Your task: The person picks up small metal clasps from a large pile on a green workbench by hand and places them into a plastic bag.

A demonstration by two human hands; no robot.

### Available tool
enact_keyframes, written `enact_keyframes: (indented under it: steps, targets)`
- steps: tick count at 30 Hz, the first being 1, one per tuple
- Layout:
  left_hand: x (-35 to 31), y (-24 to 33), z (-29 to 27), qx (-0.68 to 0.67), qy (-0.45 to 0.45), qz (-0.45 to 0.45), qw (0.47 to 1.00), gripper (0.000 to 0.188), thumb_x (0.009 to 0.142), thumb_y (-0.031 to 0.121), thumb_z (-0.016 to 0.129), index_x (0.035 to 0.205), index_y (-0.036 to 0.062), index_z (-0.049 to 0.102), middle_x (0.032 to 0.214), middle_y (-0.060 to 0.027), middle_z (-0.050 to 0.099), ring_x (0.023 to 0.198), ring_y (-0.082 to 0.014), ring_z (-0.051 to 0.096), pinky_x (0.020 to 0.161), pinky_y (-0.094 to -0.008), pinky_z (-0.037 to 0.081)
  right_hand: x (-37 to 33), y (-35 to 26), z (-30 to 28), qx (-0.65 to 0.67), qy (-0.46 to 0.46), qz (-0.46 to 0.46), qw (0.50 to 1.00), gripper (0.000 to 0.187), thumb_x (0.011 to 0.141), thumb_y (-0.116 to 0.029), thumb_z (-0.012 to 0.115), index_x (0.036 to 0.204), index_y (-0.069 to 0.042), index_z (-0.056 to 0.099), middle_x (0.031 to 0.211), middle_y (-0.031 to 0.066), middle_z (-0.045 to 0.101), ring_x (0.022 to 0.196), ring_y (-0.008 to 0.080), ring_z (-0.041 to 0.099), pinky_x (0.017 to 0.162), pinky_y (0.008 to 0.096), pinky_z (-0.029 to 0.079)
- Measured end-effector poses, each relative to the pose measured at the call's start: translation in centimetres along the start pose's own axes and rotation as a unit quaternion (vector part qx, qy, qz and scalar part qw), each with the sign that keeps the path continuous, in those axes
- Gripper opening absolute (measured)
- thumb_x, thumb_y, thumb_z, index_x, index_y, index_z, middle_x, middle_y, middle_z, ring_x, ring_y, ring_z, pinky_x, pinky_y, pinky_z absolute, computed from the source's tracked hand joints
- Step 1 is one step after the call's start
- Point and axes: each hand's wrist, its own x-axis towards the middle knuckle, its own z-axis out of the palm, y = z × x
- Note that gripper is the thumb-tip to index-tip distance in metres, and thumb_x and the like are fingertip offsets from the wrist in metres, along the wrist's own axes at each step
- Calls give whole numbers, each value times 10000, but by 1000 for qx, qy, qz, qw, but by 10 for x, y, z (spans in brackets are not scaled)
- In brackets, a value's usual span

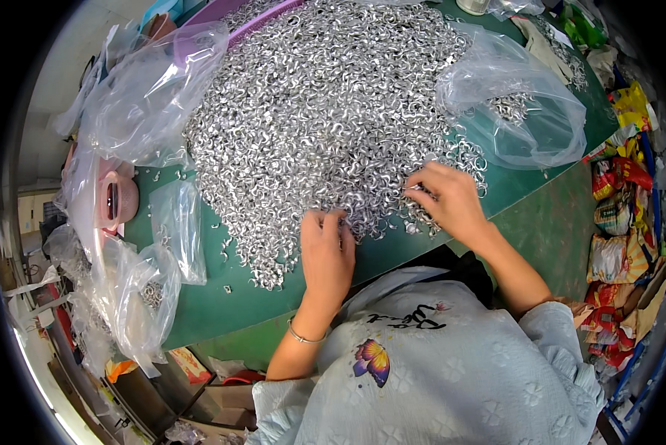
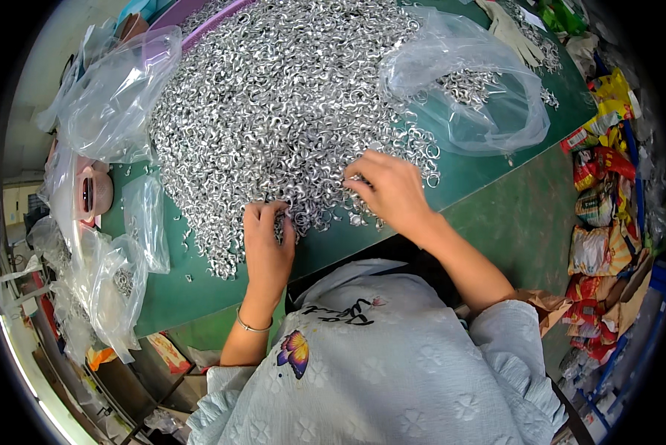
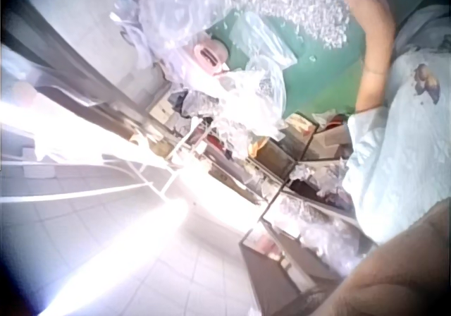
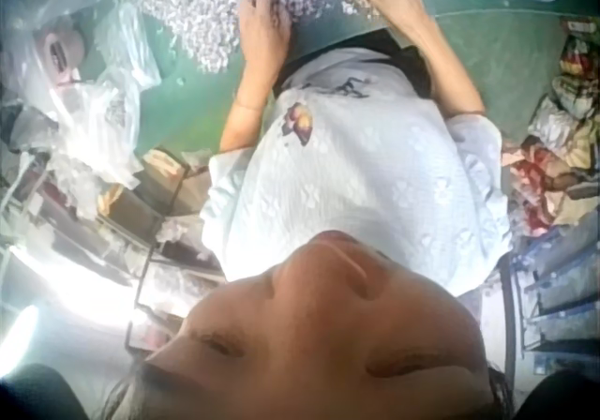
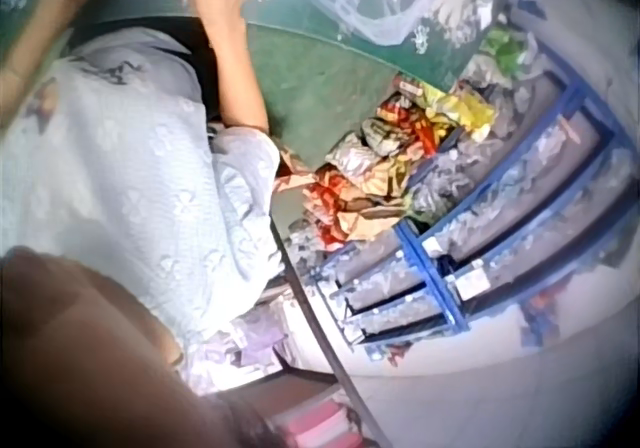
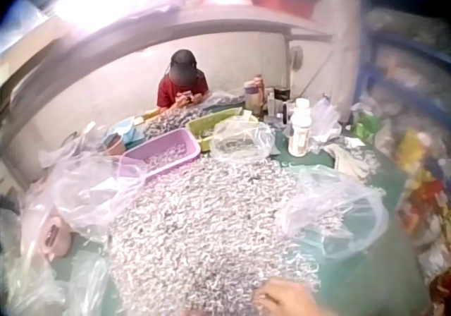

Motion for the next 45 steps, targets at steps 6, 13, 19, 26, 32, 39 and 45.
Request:
enact_keyframes:
  steps: [6, 13, 19, 26, 32, 39, 45]
  targets:
    - [-4, -16, 0, -54, 22, -14, 998, 178, 757, -80, 595, 916, -11, 552, 861, -137, 504, 769, -279, 520, 692, -355, 429, 9, 0, -19, 671, 35, 277, 687, 154, 930, -190, 549, 938, -38, 536, 742, -9, 479, 584, 48, 406, 483, 189, 307]
    - [4, -13, -8, -74, 46, -16, 996, 234, 758, -121, 572, 961, -4, 573, 830, -113, 512, 735, -239, 513, 672, -322, 432, 10, -12, 8, 140, 4, -12, 990, 95, 871, -136, 598, 948, -82, 613, 606, 18, 536, 497, 127, 504, 421, 271, 368]
    - [5, -10, -5, -64, 17, -14, 998, 230, 805, -3, 620, 1023, -25, 549, 948, -181, 500, 862, -343, 530, 752, -388, 440, 13, -15, 25, -170, -18, -120, 978, 146, 794, -140, 649, 934, -110, 624, 708, 58, 608, 593, 274, 591, 475, 373, 440]
    - [13, -16, -4, -78, 39, 0, 996, 213, 773, -28, 642, 963, -4, 549, 842, -116, 509, 736, -216, 510, 661, -297, 419, 10, -13, 31, -185, -18, -82, 979, 135, 784, -127, 647, 892, -80, 582, 680, 71, 600, 574, 247, 594, 469, 361, 432]
    - [8, -18, -1, -344, 103, -144, 922, 132, 847, -55, 555, 955, 22, 560, 748, 44, 420, 665, -25, 378, 582, -178, 318, 16, -5, 4, 240, -6, 110, 964, 51, 871, -91, 578, 881, -43, 569, 626, -14, 542, 507, 8, 421, 436, 188, 301]
    - [17, -21, -10, -158, 120, -38, 979, 96, 823, -59, 582, 880, 18, 590, 773, 8, 501, 616, -41, 357, 548, -190, 309, 26, 8, -12, 611, 6, 266, 746, 105, 860, -19, 545, 964, -30, 541, 811, 77, 617, 530, 79, 522, 448, 194, 401]
    - [23, -20, -24, -135, 41, -77, 987, 88, 822, -36, 569, 890, 12, 597, 797, -67, 534, 595, -133, 422, 532, -266, 348, 26, 19, -26, 766, -38, 223, 602, 201, 881, -119, 487, 1046, -13, 531, 879, 53, 553, 806, 155, 532, 578, 244, 435]
